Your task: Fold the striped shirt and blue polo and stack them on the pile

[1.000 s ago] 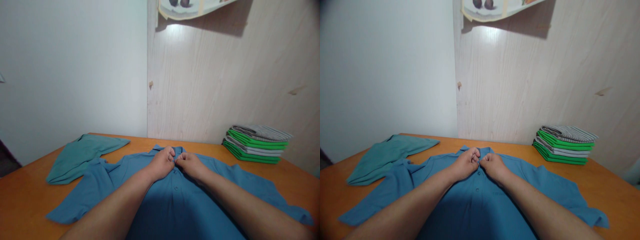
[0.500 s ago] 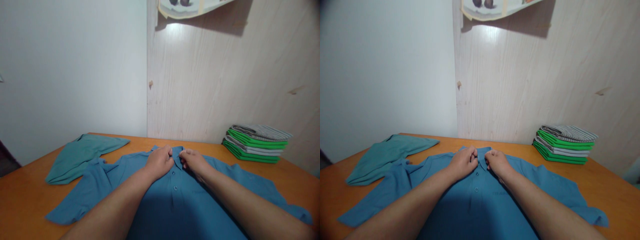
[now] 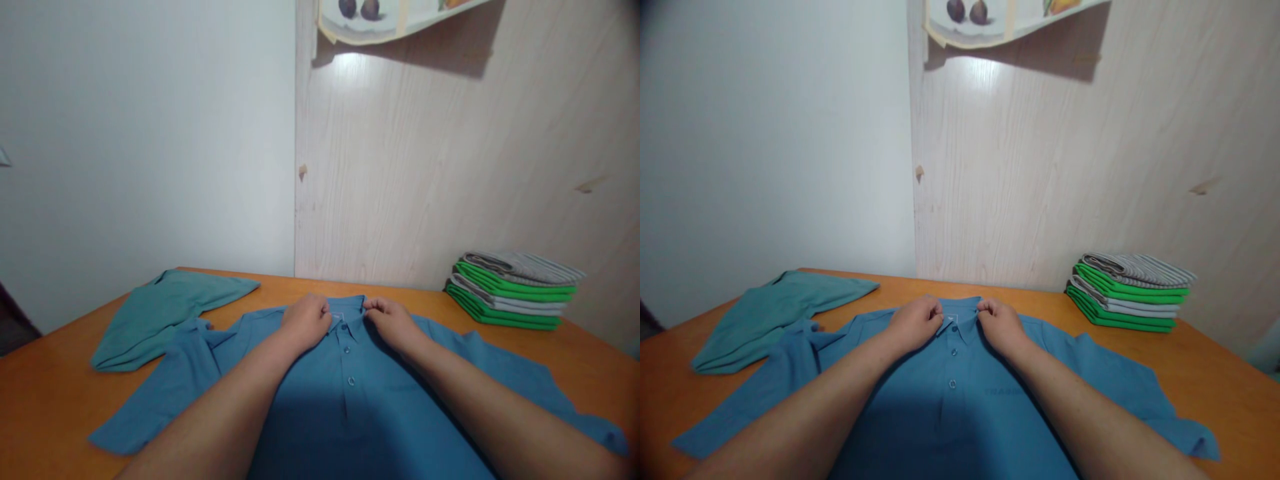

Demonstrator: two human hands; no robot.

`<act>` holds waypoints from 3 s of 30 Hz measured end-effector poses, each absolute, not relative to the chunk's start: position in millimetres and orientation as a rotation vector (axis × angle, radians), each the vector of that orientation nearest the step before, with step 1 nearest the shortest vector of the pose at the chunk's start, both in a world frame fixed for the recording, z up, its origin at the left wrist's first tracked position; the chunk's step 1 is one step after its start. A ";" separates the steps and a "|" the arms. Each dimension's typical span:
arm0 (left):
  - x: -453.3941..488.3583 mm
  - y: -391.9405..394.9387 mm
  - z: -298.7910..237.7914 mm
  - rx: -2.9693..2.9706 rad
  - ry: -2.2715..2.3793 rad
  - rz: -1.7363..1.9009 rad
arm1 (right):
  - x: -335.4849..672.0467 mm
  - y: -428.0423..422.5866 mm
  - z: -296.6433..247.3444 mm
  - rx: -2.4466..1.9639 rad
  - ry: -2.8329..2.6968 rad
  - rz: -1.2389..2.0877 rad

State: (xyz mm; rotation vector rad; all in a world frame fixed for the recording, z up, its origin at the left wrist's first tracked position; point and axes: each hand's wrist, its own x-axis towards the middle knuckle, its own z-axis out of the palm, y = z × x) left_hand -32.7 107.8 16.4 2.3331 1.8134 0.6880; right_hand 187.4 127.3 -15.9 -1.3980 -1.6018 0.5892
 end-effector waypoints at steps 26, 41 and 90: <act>-60.6 129.7 13.0 1.900 2.094 0.679 | 232.5 153.2 -12.3 -1.700 -1.498 0.521; -70.2 132.8 -0.2 1.892 2.225 0.801 | 238.9 145.0 -10.2 -1.755 -1.794 0.253; -23.1 105.7 -3.6 2.526 1.690 0.740 | 192.9 119.2 -19.1 -1.850 -2.218 0.073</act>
